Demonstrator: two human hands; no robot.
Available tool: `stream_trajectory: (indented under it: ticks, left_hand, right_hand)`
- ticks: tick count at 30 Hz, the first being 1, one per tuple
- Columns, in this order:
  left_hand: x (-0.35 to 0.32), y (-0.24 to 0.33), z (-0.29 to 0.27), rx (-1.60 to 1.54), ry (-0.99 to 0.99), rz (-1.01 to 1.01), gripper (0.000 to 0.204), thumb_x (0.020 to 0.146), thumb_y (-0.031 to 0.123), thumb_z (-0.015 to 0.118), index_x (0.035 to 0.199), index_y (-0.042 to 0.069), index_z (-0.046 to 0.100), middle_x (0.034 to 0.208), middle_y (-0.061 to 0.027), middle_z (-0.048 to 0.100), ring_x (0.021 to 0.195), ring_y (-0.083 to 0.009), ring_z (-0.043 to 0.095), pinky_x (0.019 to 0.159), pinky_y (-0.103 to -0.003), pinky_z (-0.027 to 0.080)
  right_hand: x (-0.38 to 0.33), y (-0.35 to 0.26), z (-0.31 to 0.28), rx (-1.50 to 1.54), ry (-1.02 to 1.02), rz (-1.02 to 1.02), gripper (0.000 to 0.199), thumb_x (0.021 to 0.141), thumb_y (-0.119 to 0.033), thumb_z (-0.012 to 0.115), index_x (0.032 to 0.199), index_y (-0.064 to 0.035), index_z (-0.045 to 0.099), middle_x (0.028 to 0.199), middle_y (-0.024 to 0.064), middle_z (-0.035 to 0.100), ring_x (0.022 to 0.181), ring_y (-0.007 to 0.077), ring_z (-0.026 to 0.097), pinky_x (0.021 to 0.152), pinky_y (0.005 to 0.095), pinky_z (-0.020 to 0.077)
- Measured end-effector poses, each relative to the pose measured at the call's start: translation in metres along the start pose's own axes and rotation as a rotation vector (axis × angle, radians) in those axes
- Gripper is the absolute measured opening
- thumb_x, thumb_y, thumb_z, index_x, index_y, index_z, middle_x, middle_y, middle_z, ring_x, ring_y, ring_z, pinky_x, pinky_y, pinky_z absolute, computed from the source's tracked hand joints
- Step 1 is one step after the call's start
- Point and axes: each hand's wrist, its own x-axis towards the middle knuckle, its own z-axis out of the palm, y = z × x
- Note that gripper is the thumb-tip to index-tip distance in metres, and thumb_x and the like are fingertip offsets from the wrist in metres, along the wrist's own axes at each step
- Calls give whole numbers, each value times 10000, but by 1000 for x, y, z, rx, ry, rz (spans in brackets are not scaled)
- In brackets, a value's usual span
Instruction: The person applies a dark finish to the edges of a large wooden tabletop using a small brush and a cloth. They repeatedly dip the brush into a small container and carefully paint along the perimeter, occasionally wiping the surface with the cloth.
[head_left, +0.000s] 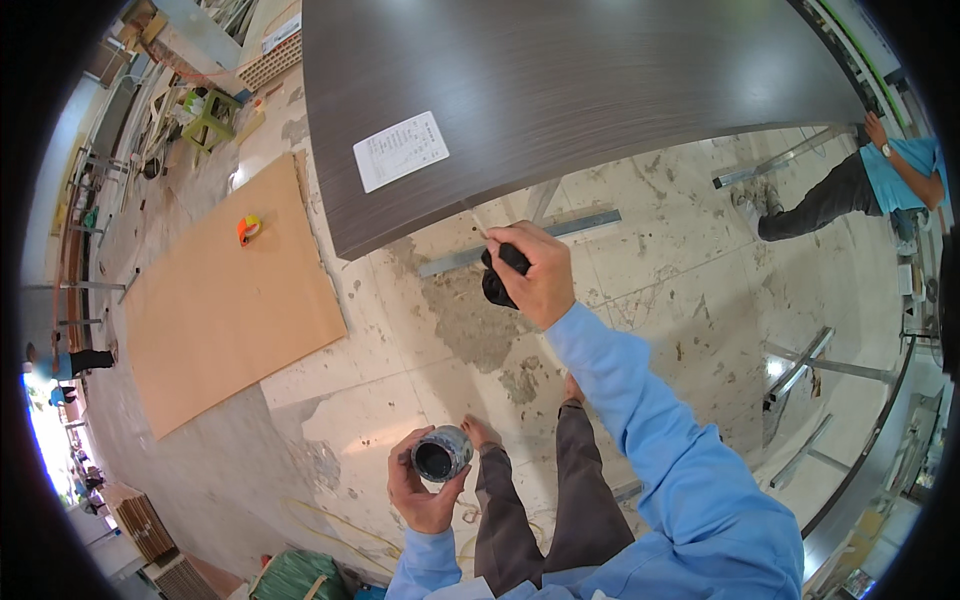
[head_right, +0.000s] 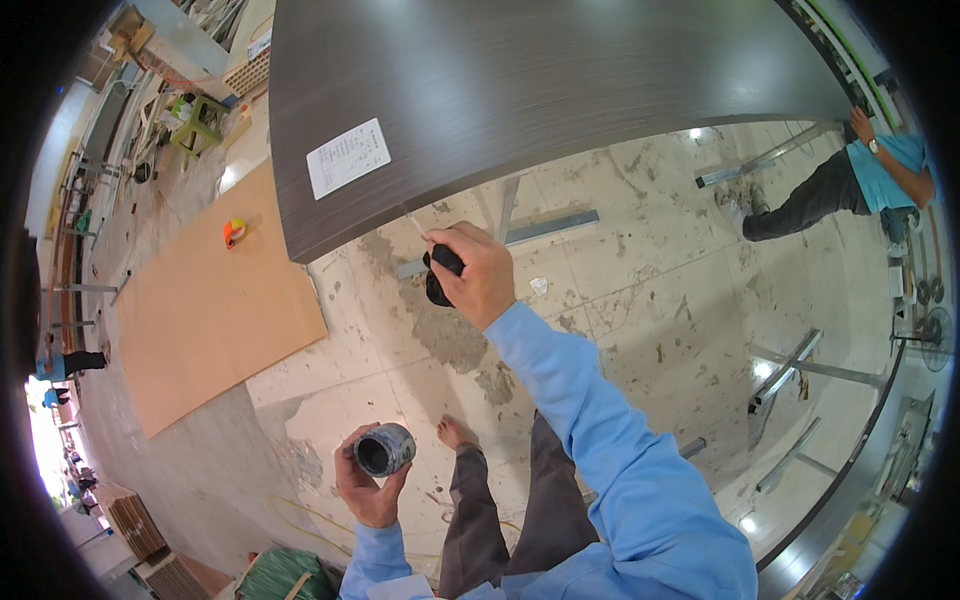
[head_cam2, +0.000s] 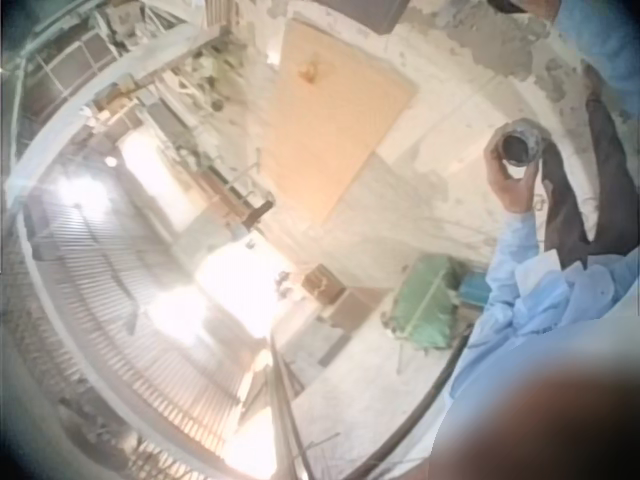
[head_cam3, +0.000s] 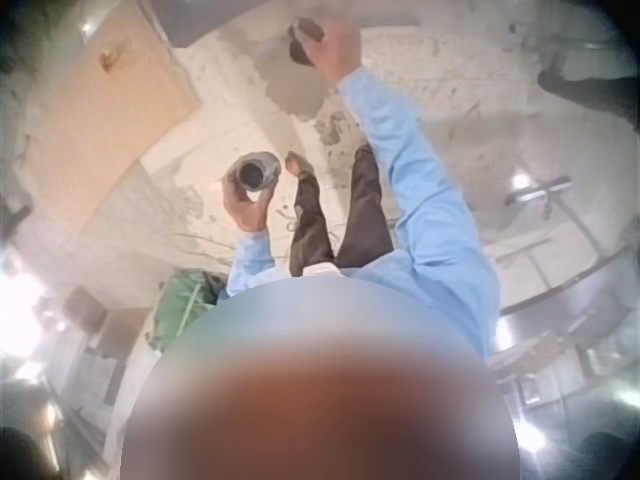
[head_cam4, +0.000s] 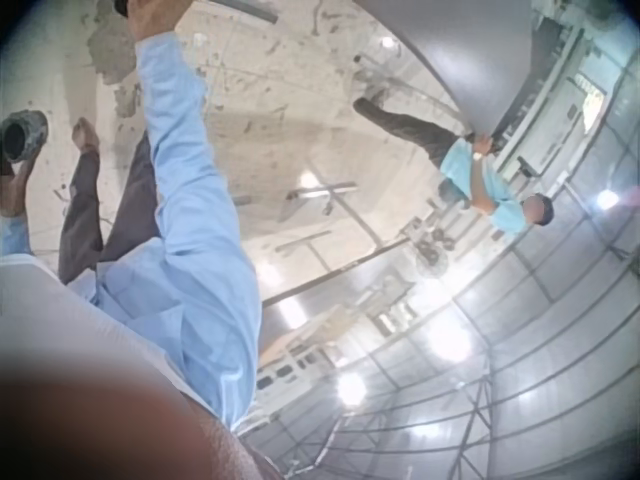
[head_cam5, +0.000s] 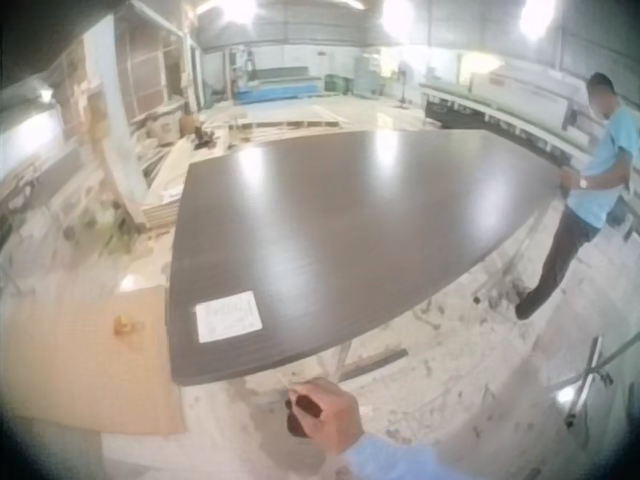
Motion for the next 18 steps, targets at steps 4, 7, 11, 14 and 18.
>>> stream_trajectory:
  ticks: [4, 7, 11, 14, 18]
  left_hand:
    - [-3, -3, -10, -7, 30, 3, 737, 671, -42, 947, 1324, -20, 607, 1339, -181, 663, 1220, -254, 668, 1078, -388, 549]
    - [-4, -6, -16, -12, 41, -18, 737, 667, -38, 951, 1321, -22, 610, 1334, -177, 666, 1216, -250, 669, 1076, -381, 546]
    - [-8, -9, -27, -27, 57, -33, 738, 662, -36, 953, 1317, -22, 615, 1332, -171, 669, 1209, -250, 669, 1072, -378, 544]
    - [-11, -10, -37, -33, 78, -23, 742, 660, -36, 955, 1320, -20, 616, 1327, -169, 672, 1204, -248, 672, 1066, -373, 547]
    - [-12, -14, -46, -15, 86, -22, 748, 660, -27, 960, 1324, -19, 616, 1320, -169, 676, 1204, -245, 671, 1066, -369, 546]
  right_hand:
    - [-2, -10, 12, -9, 160, 134, 111, 956, -70, 757, 1059, -36, 782, 971, 129, 778, 875, 255, 746, 804, 342, 568]
    - [-5, -17, 26, -54, 101, 106, 115, 961, -66, 752, 1068, -35, 782, 955, 121, 776, 883, 248, 751, 813, 341, 564]
    - [-15, -30, 49, 63, -33, 15, 170, 897, -11, 743, 1062, -44, 768, 952, 126, 759, 876, 317, 747, 801, 384, 577]
    - [-15, -34, 52, 64, 101, 103, 130, 951, -56, 739, 1075, -34, 771, 966, 119, 776, 894, 270, 753, 819, 352, 571]
    - [-16, -38, 65, 35, 65, 86, 128, 930, -43, 739, 1057, -35, 758, 956, 126, 760, 888, 294, 741, 808, 359, 569]
